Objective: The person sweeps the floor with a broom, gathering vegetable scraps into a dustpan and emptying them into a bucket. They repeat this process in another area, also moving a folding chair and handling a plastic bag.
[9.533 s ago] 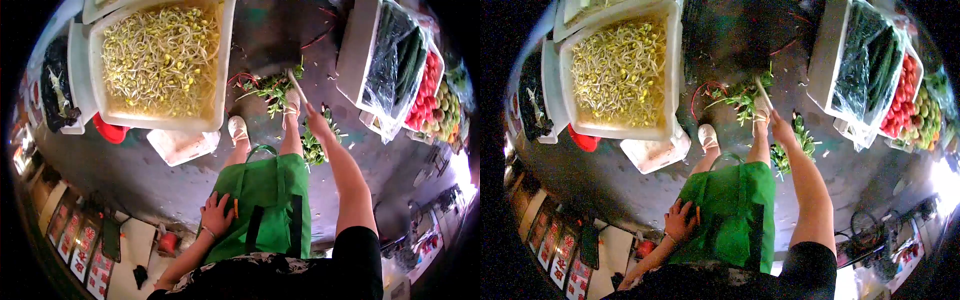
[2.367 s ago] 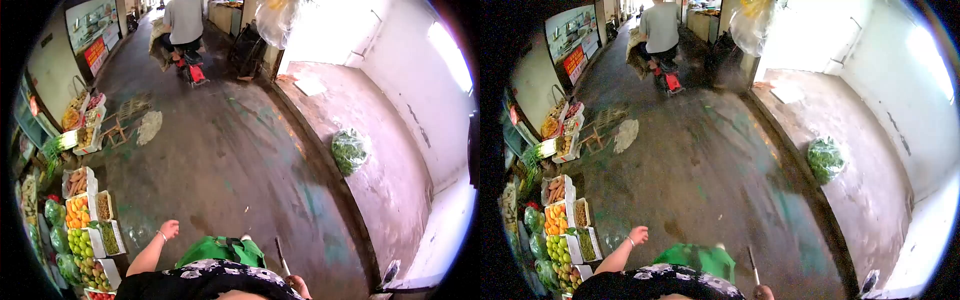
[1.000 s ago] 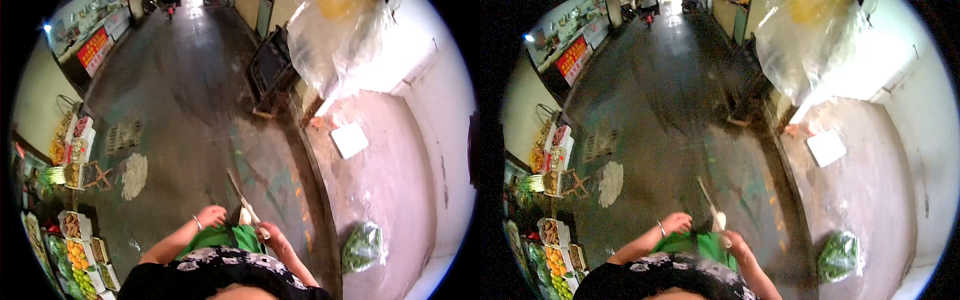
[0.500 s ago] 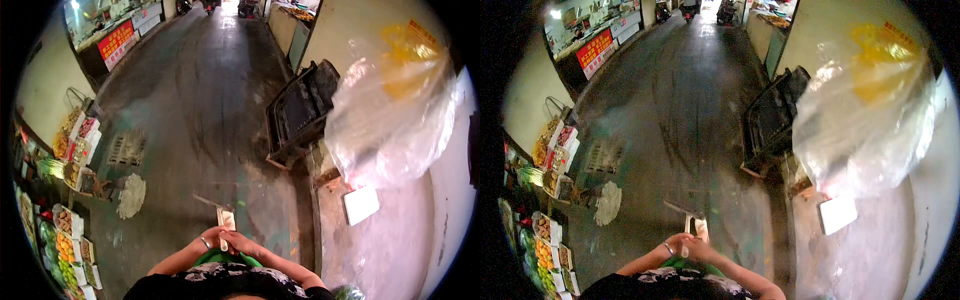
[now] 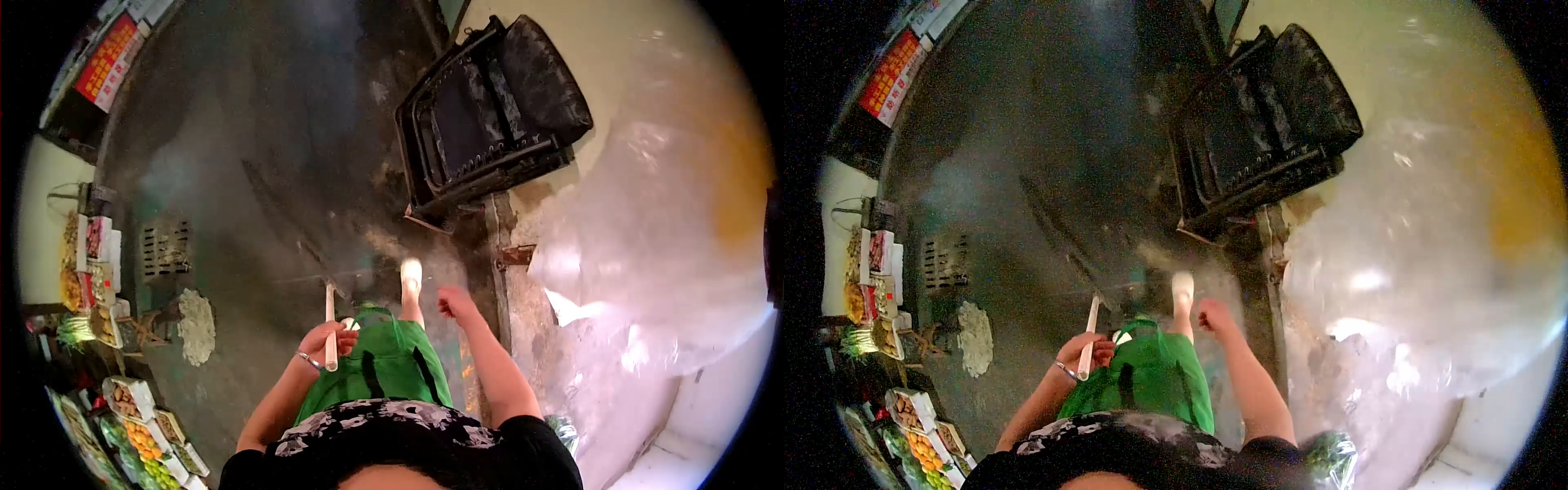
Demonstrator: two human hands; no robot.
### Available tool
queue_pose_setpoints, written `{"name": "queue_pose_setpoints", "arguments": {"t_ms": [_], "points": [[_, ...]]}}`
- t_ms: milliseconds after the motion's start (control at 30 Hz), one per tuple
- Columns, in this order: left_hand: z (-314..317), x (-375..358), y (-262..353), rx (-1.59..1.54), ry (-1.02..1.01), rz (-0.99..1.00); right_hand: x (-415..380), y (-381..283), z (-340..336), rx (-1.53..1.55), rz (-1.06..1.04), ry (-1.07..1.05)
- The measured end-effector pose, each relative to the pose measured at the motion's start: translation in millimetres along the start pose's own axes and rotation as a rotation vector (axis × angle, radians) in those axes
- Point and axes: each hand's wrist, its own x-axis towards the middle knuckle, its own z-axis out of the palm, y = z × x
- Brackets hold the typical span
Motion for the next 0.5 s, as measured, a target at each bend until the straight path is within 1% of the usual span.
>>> {"name": "queue_pose_setpoints", "arguments": {"t_ms": [67, 133, 200, 233, 267, 300, 367, 400, 433, 467, 500], "points": [[37.0, 22.1, 10.8, 0.143, 0.184, 0.133, 45.9, -16.2, -31.5, -0.010, 0.040, 0.023], [54.9, 59.6, 25.4, 0.007, 0.040, 0.097, 86.9, -31.4, -57.1, -0.025, 0.090, 0.043], [113.5, 90.3, 37.4, 0.108, 0.222, 0.190, 134.1, -51.8, -77.7, -0.062, 0.041, 0.270], [131.7, 111.8, 39.7, 0.091, 0.225, 0.203, 161.7, -38.6, -96.0, -0.066, 0.067, 0.265], [151.7, 138.2, 45.8, 0.077, 0.216, 0.231, 202.0, -19.9, -124.2, -0.131, -0.025, 0.271], [167.2, 163.4, 50.7, 0.025, 0.171, 0.226, 226.0, -25.6, -136.2, -0.249, -0.131, 0.296], [175.3, 224.2, 61.1, -0.050, -0.003, 0.222, 271.0, -37.0, -160.0, -0.501, -0.334, 0.384], [197.9, 239.6, 70.9, -0.001, -0.009, 0.193, 221.3, -116.3, -137.4, -0.586, -0.195, 0.372], [221.5, 257.3, 74.4, -0.041, 0.044, 0.238, 217.1, -146.6, -137.5, -0.522, -0.132, 0.298], [228.5, 286.1, 79.0, -0.101, 0.041, 0.172, 268.2, -111.6, -159.1, -0.411, -0.183, 0.333], [231.4, 314.8, 75.4, -0.120, 0.027, 0.215, 317.3, -79.4, -183.0, -0.506, -0.210, 0.372]]}}
